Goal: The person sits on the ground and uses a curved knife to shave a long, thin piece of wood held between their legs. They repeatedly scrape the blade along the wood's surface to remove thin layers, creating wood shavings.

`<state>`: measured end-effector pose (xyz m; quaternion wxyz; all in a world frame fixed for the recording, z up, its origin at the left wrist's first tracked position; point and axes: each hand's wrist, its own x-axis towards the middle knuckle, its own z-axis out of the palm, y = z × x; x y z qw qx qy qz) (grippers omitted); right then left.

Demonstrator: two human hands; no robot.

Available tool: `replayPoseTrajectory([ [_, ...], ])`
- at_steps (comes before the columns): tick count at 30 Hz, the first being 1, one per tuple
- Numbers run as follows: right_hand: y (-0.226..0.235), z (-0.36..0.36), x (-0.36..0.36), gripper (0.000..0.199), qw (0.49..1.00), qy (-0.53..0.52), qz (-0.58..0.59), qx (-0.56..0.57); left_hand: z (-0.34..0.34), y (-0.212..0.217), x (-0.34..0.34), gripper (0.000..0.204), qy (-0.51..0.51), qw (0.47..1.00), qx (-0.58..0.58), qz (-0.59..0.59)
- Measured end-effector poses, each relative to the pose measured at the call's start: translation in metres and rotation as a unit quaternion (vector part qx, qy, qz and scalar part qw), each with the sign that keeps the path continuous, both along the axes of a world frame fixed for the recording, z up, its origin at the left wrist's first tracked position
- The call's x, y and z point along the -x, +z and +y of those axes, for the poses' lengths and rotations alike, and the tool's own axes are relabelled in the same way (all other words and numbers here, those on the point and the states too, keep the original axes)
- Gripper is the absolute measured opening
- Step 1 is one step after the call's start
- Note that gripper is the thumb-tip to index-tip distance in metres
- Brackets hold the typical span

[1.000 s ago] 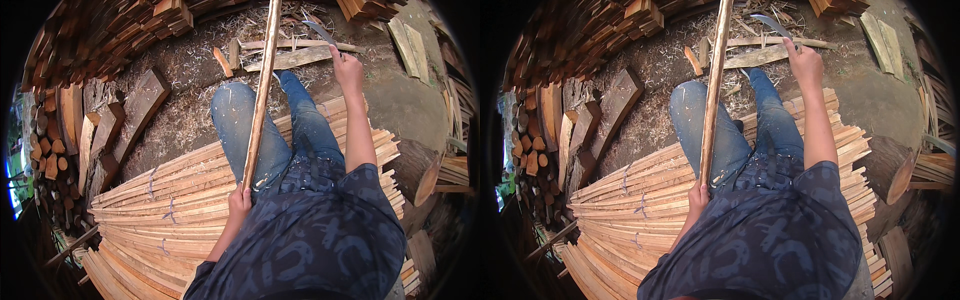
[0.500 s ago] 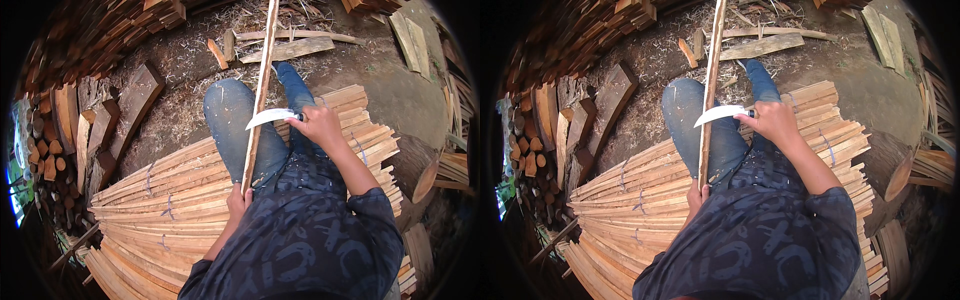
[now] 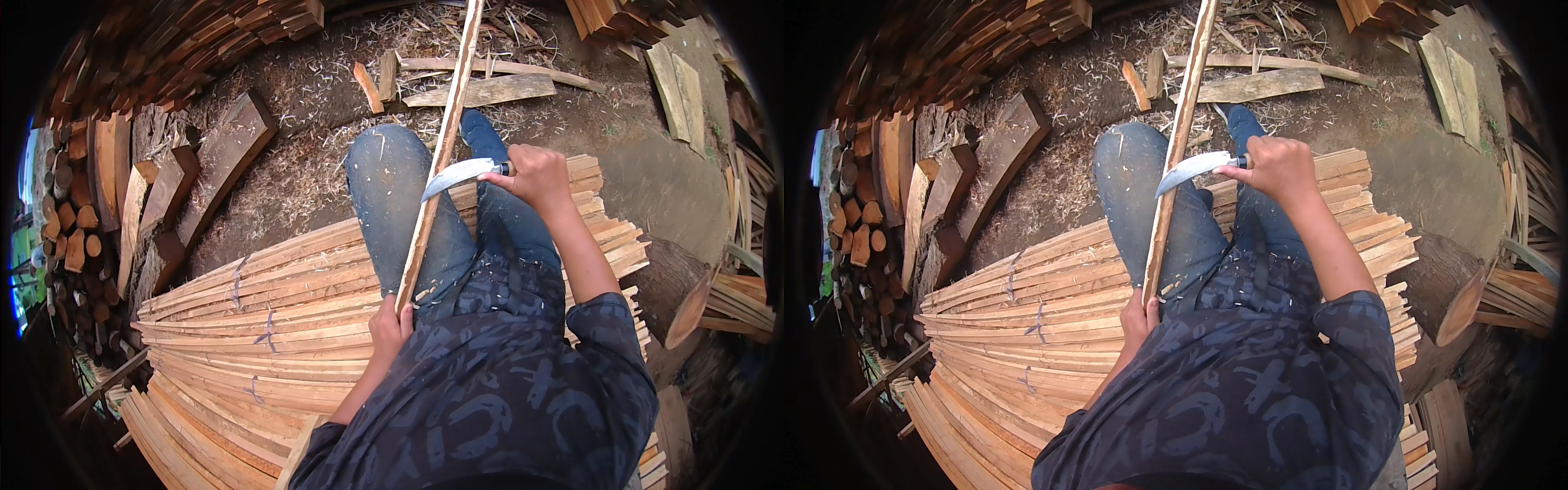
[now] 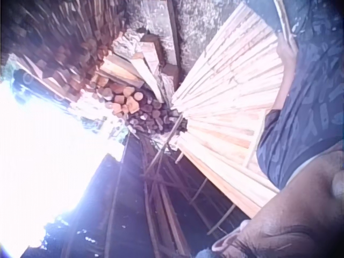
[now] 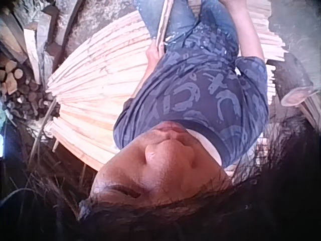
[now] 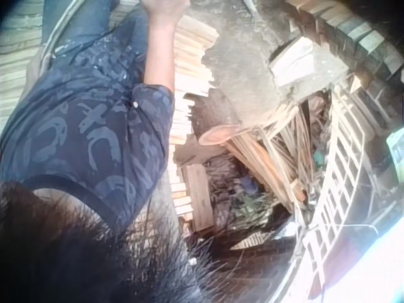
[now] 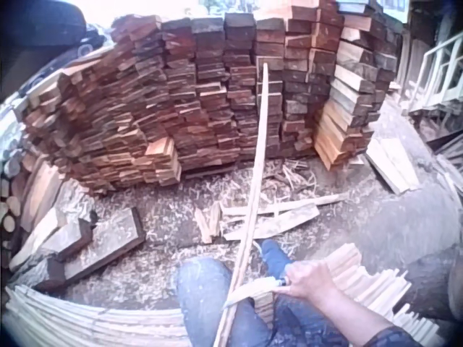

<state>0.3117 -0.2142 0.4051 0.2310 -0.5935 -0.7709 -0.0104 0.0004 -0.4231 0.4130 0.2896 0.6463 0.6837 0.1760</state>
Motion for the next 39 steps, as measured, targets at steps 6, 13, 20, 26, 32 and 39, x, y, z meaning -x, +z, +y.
replayPoseTrajectory([
  [6, 0.006, 0.015, -0.009, 0.065, 0.999, -0.016, -0.009, 0.036, 0.003, 0.004, -0.001, 0.025, -0.002, 1.0, 0.0, 0.007],
  [13, 0.045, 0.058, -0.138, 0.078, 0.911, -0.393, 0.101, 0.072, 0.003, 0.006, -0.003, 0.026, 0.006, 1.0, 0.022, -0.01],
  [20, 0.037, -0.001, -0.093, 0.07, 0.941, -0.287, 0.092, 0.152, 0.004, 0.008, -0.002, 0.029, 0.008, 0.999, 0.041, -0.015],
  [26, 0.013, -0.015, 0.004, 0.064, 0.974, -0.11, 0.139, 0.143, 0.007, 0.006, 0.007, 0.029, -0.027, 0.996, 0.078, -0.042],
  [32, -0.013, 0.035, -0.011, 0.07, 0.999, 0.006, 0.044, -0.005, 0.008, 0.012, 0.005, 0.028, -0.012, 0.996, 0.074, -0.05],
  [39, 0.001, 0.092, -0.034, 0.074, 0.999, -0.03, -0.016, -0.036, 0.006, 0.004, 0.011, 0.028, -0.022, 0.999, 0.038, -0.028],
])
